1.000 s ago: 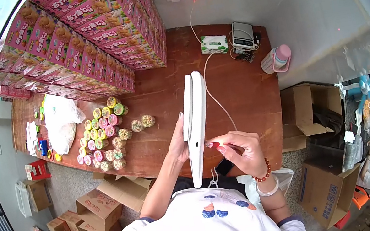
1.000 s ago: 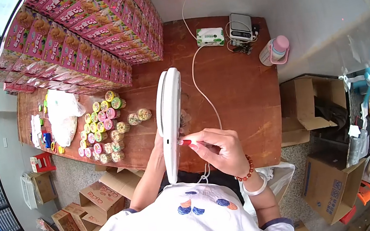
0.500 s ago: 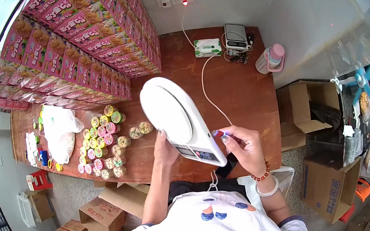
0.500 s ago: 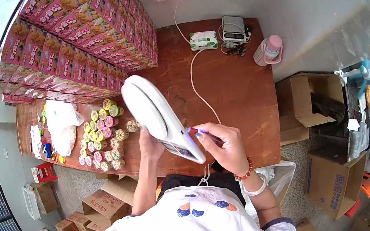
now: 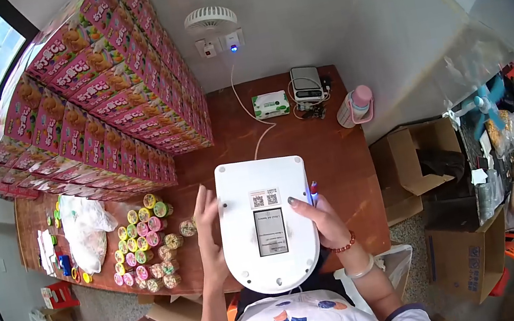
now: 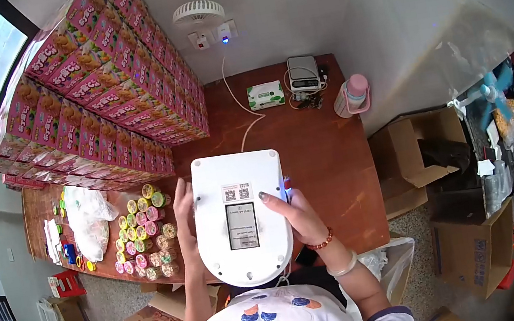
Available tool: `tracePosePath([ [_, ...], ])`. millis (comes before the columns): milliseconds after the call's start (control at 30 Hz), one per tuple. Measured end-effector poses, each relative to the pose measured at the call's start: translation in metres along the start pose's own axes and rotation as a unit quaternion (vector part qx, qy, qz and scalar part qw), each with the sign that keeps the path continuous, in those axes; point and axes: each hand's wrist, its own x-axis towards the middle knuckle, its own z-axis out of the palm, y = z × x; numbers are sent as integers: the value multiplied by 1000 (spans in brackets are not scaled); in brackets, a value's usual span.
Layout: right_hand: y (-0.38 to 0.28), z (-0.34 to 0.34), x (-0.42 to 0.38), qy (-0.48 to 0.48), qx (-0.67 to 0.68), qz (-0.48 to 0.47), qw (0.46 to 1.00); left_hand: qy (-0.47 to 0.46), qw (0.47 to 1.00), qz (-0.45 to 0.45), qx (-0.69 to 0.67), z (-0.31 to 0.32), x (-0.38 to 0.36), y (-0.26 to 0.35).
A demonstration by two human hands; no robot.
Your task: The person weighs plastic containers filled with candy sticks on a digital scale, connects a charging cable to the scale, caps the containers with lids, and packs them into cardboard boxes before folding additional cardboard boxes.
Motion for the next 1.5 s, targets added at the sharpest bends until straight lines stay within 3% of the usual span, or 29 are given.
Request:
tracePosePath([
  [33, -2, 2, -2, -3, -24, -9, 1000, 57, 983, -114, -131, 4, -1, 5],
  [67, 0, 3, -4, -4, -45, -16, 999, 34, 977, -196, -77, -2, -1, 9],
  [133, 5, 9, -6, 17, -198, -84, 976, 62, 898, -376, -219, -30, -29, -46],
  [167, -1, 15, -10, 23, -296, -102, 949, 104, 905, -375, -172, -25, -36, -49],
  [200, 0, 17, -12, 20, -323, -120, 939, 55, 917, -355, -171, -27, -34, -46],
  [233, 2, 24, -14, 55, -274, -195, 940, 5, 927, -334, -171, -27, -30, -43],
  [267, 3, 30, -17, 90, -223, -270, 932, 21, 918, -334, -215, -27, -28, -43],
  [367, -17, 15, -28, 58, -199, -188, 960, 12, 909, -330, -253, -29, -24, -39],
  [500, -26, 16, -32, 39, -294, -271, 916, -5, 874, -359, -326, -36, -27, -50],
  [600, -40, 22, -42, 5, -341, -261, 903, -4, 846, -379, -374, -32, -31, -57],
  [733, -48, 22, -56, -61, -322, -188, 926, 11, 813, -398, -425, -24, -35, -57],
  [867, -48, 25, -61, -48, -318, -175, 931, -29, 820, -363, -442, -17, -35, -54],
  [967, -42, 22, -57, -41, -309, -174, 934, -44, 807, -373, -455, -19, -34, -59],
  [1067, -39, 17, -57, -36, -327, -170, 929, 3, 826, -397, -399, -15, -34, -53],
  [1333, -38, 17, -58, -47, -302, -168, 937, -48, 802, -392, -448, -22, -33, -68],
  [1500, -41, 12, -58, -54, -320, -138, 936, -42, 829, -385, -402, -15, -34, -69],
])
